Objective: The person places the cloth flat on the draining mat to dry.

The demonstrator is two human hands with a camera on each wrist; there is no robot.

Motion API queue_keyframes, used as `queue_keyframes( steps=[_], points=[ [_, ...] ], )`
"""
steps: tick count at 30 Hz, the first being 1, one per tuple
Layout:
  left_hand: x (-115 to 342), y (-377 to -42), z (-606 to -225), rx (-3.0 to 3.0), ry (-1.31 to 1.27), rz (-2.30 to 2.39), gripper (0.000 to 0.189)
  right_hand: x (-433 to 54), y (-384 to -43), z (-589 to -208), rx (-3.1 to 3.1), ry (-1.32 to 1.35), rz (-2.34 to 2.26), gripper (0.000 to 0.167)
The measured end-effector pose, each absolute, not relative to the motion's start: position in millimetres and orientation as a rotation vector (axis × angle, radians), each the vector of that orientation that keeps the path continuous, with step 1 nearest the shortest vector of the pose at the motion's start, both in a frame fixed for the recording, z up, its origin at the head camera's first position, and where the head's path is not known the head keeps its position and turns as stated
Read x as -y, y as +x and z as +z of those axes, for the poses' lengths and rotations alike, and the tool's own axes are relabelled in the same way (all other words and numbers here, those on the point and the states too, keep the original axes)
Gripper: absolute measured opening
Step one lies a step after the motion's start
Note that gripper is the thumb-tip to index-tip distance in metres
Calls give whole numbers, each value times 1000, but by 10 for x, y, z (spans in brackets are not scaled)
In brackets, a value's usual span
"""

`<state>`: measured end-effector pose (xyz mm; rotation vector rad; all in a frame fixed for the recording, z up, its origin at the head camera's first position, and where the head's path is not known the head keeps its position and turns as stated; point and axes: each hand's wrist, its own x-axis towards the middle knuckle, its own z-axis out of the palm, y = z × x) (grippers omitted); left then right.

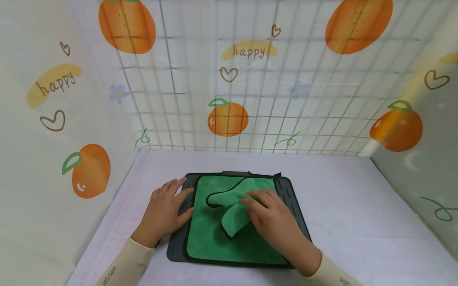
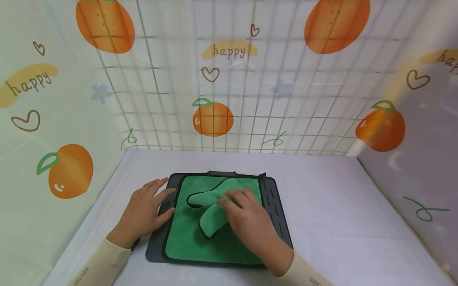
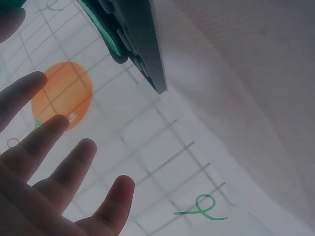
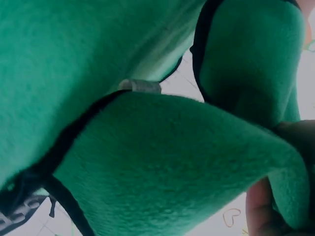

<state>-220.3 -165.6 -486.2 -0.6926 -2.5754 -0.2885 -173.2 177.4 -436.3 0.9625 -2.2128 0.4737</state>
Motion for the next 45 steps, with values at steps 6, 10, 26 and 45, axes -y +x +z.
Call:
queue_keyframes(
  steps=[6,10,26,45],
  points=[
    [1665,-2217,-4881,2576,-696,-284,55,-1757,-1735,-4430,2280,960,434,38],
    [1673,-2222,-4883,2582,-693,-284,55,-1753,-1743,-4456,2290,969,411,40],
    [1686,-2236,-4914,2620,-685,-286,56,-1752,-1757,-4482,2308,985,340,35],
    [1669,-2217,-4895,2605,-700,-304,55,-1726,-1694,-4406,2352,961,303,46]
  ],
)
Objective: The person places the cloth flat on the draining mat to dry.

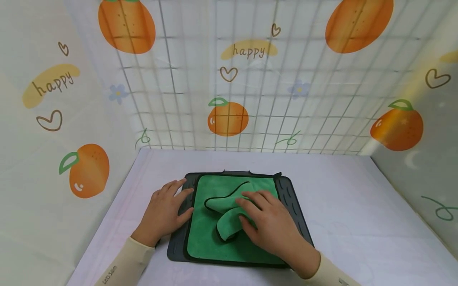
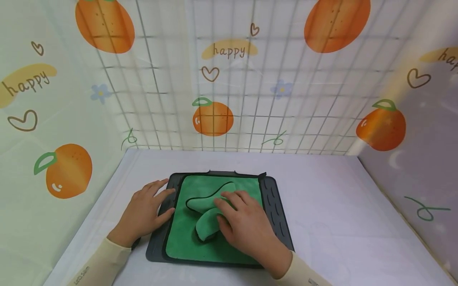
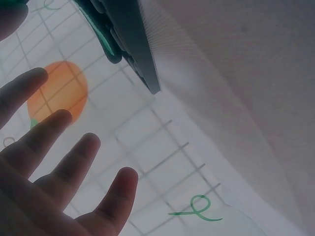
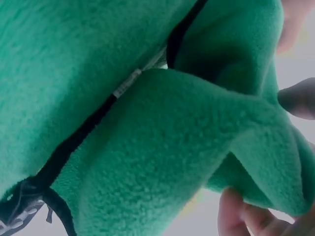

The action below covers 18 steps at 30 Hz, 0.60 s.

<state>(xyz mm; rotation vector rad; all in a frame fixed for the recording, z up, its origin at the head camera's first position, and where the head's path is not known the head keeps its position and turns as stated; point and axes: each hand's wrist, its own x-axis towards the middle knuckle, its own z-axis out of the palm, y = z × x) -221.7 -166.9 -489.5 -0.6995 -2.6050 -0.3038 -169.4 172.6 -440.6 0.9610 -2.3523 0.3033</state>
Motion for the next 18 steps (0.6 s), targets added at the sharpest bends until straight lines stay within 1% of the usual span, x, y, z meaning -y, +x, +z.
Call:
queue_keyframes(
  steps=[5,9,14,18],
  points=[
    [1666,-2210,-4889,2615,-708,-296,54,-1747,-1680,-4343,2328,923,303,48],
    [1667,-2218,-4903,2605,-720,-298,54,-1768,-1664,-4234,2204,898,379,44],
    [1662,-2241,-4926,2597,-732,-285,51,-1719,-1631,-4056,1936,929,483,29],
    [1651,-2242,-4931,2587,-747,-284,40,-1669,-1559,-4001,1821,1039,481,12]
  ],
)
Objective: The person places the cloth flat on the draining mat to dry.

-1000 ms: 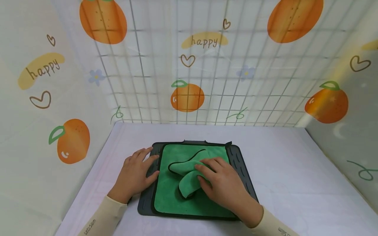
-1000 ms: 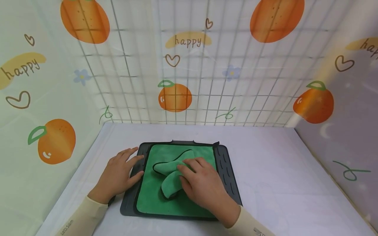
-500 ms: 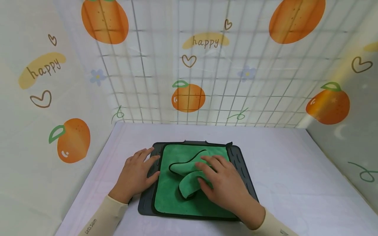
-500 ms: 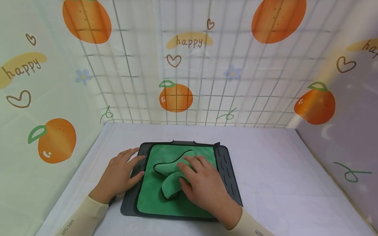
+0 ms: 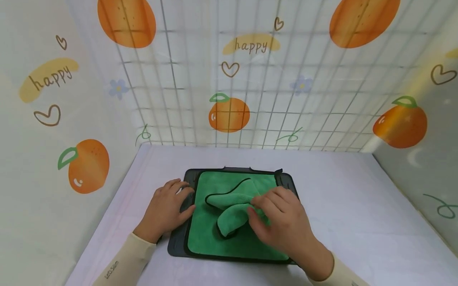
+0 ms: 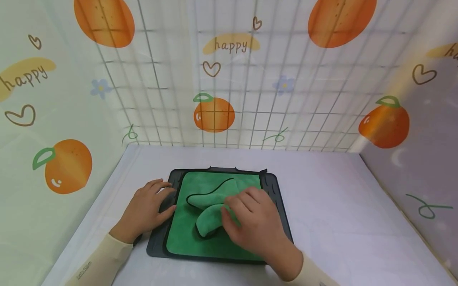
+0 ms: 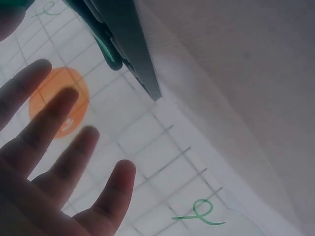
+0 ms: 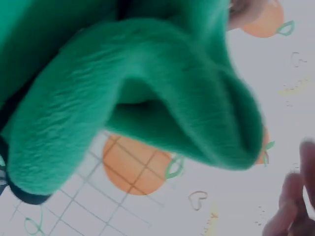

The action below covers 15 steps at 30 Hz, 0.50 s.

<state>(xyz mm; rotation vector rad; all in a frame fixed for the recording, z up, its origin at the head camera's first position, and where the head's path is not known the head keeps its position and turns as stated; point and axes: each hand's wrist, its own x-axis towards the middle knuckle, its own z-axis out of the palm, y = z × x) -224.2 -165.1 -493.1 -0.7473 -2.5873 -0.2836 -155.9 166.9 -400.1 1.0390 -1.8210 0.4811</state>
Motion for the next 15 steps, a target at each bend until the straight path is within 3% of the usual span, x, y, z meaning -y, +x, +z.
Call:
queue_keyframes(
  steps=[3,7,11,15],
  points=[
    [1638,-2237,-4922,2568,-782,-308,32,-1663,-1478,-4038,1942,1167,424,8],
    [1592,-2222,-4919,2505,-877,-368,25,-1667,-1395,-4159,2316,1258,253,19],
    [1510,-2175,-4911,2434,-1015,-390,24,-1661,-1372,-4260,2662,1213,79,34],
    [1410,-2082,-4858,2378,-1143,-385,27,-1657,-1372,-4321,2801,1147,-3,34]
  ],
)
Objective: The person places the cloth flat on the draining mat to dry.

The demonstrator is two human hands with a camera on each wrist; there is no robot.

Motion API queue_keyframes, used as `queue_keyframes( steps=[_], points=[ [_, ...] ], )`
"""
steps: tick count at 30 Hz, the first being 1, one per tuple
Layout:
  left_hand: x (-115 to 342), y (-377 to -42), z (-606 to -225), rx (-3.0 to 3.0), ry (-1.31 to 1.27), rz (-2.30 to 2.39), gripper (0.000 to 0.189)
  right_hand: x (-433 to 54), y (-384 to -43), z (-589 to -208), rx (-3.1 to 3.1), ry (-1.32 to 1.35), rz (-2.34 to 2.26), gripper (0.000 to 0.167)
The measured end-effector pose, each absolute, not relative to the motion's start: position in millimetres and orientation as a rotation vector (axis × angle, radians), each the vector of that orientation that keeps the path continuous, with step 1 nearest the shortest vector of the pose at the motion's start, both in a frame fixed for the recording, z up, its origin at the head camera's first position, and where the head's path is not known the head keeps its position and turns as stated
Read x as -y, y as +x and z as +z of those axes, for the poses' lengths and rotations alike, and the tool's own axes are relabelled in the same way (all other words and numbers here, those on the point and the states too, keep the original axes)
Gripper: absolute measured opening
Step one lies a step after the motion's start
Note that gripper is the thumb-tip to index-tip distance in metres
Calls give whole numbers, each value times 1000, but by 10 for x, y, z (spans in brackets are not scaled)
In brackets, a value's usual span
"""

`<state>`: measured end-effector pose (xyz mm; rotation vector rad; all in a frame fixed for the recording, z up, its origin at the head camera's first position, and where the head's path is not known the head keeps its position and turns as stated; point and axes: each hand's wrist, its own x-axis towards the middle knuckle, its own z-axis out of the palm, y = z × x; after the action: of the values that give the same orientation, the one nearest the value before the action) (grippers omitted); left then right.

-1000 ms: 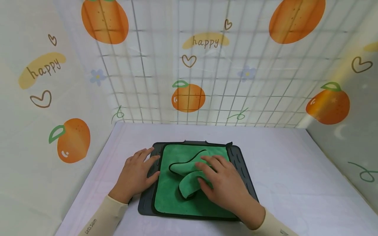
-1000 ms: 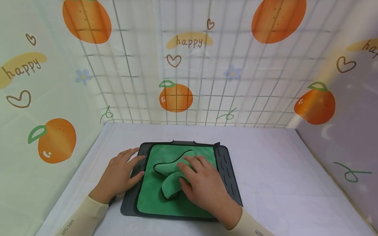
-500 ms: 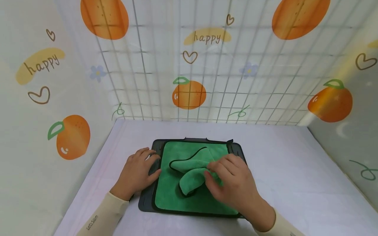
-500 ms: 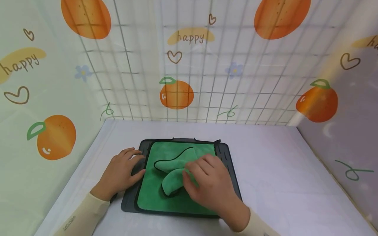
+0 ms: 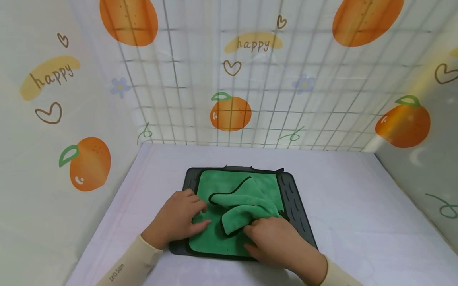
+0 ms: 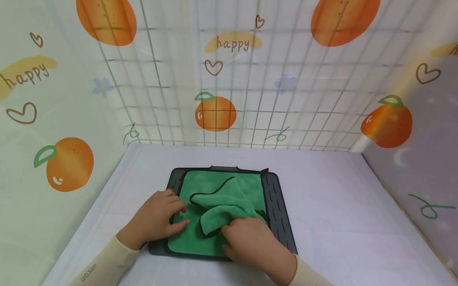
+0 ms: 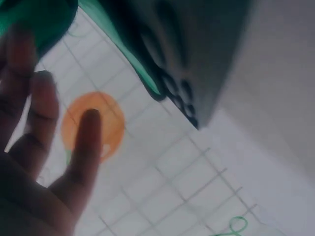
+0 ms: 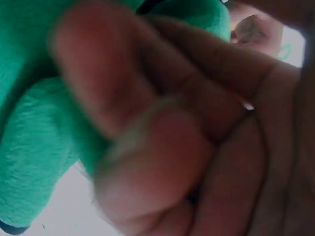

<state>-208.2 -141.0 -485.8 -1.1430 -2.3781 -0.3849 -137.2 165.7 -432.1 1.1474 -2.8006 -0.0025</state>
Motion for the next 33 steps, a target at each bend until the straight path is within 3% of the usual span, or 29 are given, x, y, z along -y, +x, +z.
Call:
queue_keyframes(
  steps=[6,15,18,28,33],
  points=[
    [1233,-1943,-4792,2252,-1313,-349,33,-1661,-1388,-4385,2790,1077,-70,26],
    [1022,-1763,-4675,2185,-1459,-257,13,-1672,-1429,-4440,2729,1099,-28,26],
    [989,-1738,-4669,2195,-1450,-236,8,-1673,-1440,-4455,2733,1113,-37,27],
    [967,-1762,-4725,2225,-1328,-76,26,-1692,-1461,-4441,2741,1139,-44,20],
    [1019,-1782,-4724,2280,-1234,36,15,-1738,-1489,-4384,2807,1029,-28,23]
  ],
)
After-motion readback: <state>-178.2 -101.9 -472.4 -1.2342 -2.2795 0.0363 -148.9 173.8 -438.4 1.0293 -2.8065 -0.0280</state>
